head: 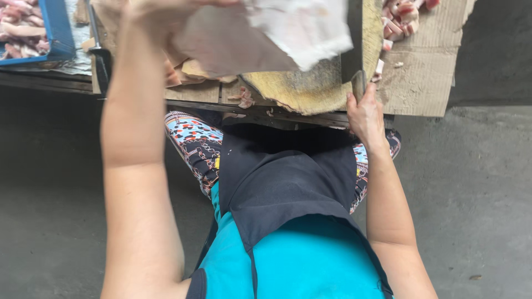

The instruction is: The person uses a cleaver to cut a large piece of pork belly into strips and then into small cubes on a wooden cutting board. The cut pieces are gathered and placed to the side of the board.

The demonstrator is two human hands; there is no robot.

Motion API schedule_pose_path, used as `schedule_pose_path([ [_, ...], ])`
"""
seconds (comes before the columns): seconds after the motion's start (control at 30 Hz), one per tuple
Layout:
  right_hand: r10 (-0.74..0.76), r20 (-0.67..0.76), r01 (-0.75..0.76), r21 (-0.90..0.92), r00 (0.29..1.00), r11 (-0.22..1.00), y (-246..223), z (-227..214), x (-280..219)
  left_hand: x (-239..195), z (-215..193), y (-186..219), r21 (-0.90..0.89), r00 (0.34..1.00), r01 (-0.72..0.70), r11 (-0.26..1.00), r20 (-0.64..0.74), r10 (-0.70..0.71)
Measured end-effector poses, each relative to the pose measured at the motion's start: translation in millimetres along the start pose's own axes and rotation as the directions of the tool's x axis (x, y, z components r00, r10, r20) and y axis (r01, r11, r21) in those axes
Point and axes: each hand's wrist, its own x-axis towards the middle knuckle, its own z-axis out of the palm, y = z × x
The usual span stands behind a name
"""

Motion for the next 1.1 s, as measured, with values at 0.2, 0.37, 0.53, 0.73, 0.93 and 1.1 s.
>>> schedule_pose_path([
  [0.2,0.129,-0.021,-0.121,0.237,0.991,0.964,18,-12,-14,100,112,-52,0.054,0.994,0.091,0.994,-0.062,-0.088],
  [0.37,0.11,-0.16,-0.072,0.228,0.981,0.971,17,-40,-30,64,123,-73,-0.299,0.893,0.416,0.859,-0.046,-0.449],
  [0.53,-0.001,-0.092,0.04,0.423,0.996,0.905,-8,-28,-24,46,152,-43,-0.275,0.9,0.372,0.887,-0.127,-0.417],
  [0.73,-0.467,-0.039,0.467,0.164,0.883,0.869,-31,39,-22,29,164,-45,-0.313,0.801,0.488,0.815,-0.21,-0.561],
  [0.93,0.003,0.36,-0.039,0.092,0.933,0.995,-55,41,-18,30,184,-91,0.344,0.702,0.051,0.938,-0.68,0.211],
  [1.1,-0.323,0.167,0.309,0.104,0.932,0.945,-88,20,-17,32,183,-93,-0.036,0.769,0.111,0.993,-0.63,-0.108],
])
